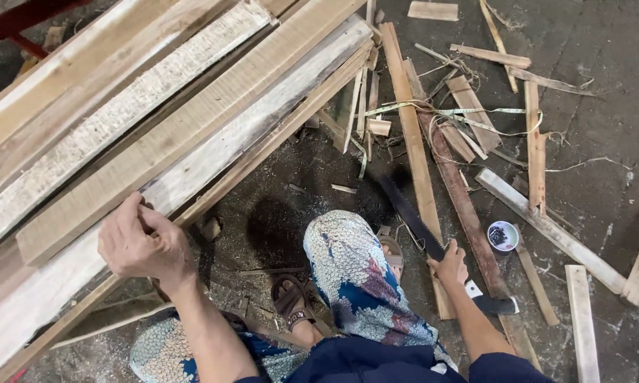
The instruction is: Measuring the dimensions of wooden planks using a flexible measuring tape on a low workbench.
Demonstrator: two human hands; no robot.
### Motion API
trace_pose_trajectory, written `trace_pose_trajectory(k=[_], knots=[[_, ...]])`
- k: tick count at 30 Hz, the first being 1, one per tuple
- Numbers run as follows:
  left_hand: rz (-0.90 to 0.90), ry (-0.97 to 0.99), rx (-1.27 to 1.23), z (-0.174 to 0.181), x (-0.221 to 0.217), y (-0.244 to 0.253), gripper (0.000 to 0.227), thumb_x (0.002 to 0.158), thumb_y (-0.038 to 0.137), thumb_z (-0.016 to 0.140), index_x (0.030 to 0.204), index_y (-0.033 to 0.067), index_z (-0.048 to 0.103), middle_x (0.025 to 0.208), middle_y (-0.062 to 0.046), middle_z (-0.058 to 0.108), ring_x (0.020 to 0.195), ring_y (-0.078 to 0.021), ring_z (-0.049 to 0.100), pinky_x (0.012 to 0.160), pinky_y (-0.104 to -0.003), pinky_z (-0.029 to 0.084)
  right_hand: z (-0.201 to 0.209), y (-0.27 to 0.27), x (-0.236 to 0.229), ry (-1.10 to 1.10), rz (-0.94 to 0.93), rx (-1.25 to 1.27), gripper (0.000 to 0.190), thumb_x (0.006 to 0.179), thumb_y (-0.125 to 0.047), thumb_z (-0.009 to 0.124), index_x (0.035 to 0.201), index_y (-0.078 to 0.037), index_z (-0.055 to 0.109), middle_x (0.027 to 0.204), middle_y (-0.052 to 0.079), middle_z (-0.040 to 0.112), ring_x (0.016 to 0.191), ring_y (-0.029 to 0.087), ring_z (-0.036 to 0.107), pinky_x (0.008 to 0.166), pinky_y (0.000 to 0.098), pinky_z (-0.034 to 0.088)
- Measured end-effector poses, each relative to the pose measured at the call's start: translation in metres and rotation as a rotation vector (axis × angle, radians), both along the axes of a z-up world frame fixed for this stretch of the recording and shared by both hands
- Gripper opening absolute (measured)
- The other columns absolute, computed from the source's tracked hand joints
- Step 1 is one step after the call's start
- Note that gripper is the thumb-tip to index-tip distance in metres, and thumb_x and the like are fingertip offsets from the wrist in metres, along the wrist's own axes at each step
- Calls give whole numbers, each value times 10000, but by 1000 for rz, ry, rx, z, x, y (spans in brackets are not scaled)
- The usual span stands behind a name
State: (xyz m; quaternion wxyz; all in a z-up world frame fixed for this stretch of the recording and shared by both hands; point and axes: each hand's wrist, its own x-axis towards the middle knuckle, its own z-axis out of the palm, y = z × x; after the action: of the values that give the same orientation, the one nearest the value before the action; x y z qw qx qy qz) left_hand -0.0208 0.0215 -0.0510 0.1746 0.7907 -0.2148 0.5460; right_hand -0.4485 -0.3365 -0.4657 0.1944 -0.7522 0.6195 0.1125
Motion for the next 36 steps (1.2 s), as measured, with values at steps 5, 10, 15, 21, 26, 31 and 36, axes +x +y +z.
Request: trace_pose_trajectory(k=[5,10,15,21,26,31,36], knots=[[10,19,22,5,-3,-1,230,877,-54,678,1028,75,795,907,-64,779,838,-222,719,772,-342,530,-12,-4,-6,-4,28,16,868,804,-531,810,1467,-96,457,1329,233,599,1147,426,653,842,530,564],[3,0,13,5,-2,-1,237,878,-59,670,1029,73,796,902,-67,785,833,-215,727,755,-331,530,-57,-25,-21,-40,-20,10,730,675,-588,903,1107,-112,558,1051,142,694,964,334,671,748,455,516],[7,12,18,4,-3,-2,210,915,-34,687,1055,72,802,930,-68,795,858,-217,734,774,-333,534,23,-16,-13,-44,-35,53,641,798,-609,767,1072,-94,502,952,147,704,840,352,692,643,459,510],[32,6,28,-1,1,0,203,928,-21,686,1057,89,797,939,-55,793,867,-203,735,783,-324,540,16,-63,-27,-244,-310,-133,617,823,-382,883,1178,-46,507,1057,243,679,945,444,654,750,536,515],[21,7,12,-5,1,4,248,858,-39,678,1031,83,807,953,-73,804,909,-233,752,803,-364,565,35,-81,-11,-190,-346,-125,739,824,-291,848,1359,21,446,1337,312,518,1141,568,590,939,619,482],[31,15,24,5,-6,-3,232,891,-34,678,1044,85,806,943,-61,798,852,-218,725,757,-335,517,34,-38,30,109,50,118,935,753,-728,753,1388,-91,496,1085,69,677,754,141,672,517,258,580],[29,23,26,3,-5,-3,227,895,-25,667,1038,88,801,934,-56,794,841,-207,717,746,-326,505,15,-15,43,174,57,169,864,831,-502,805,1461,-66,406,1346,179,601,1191,432,661,896,550,586]])
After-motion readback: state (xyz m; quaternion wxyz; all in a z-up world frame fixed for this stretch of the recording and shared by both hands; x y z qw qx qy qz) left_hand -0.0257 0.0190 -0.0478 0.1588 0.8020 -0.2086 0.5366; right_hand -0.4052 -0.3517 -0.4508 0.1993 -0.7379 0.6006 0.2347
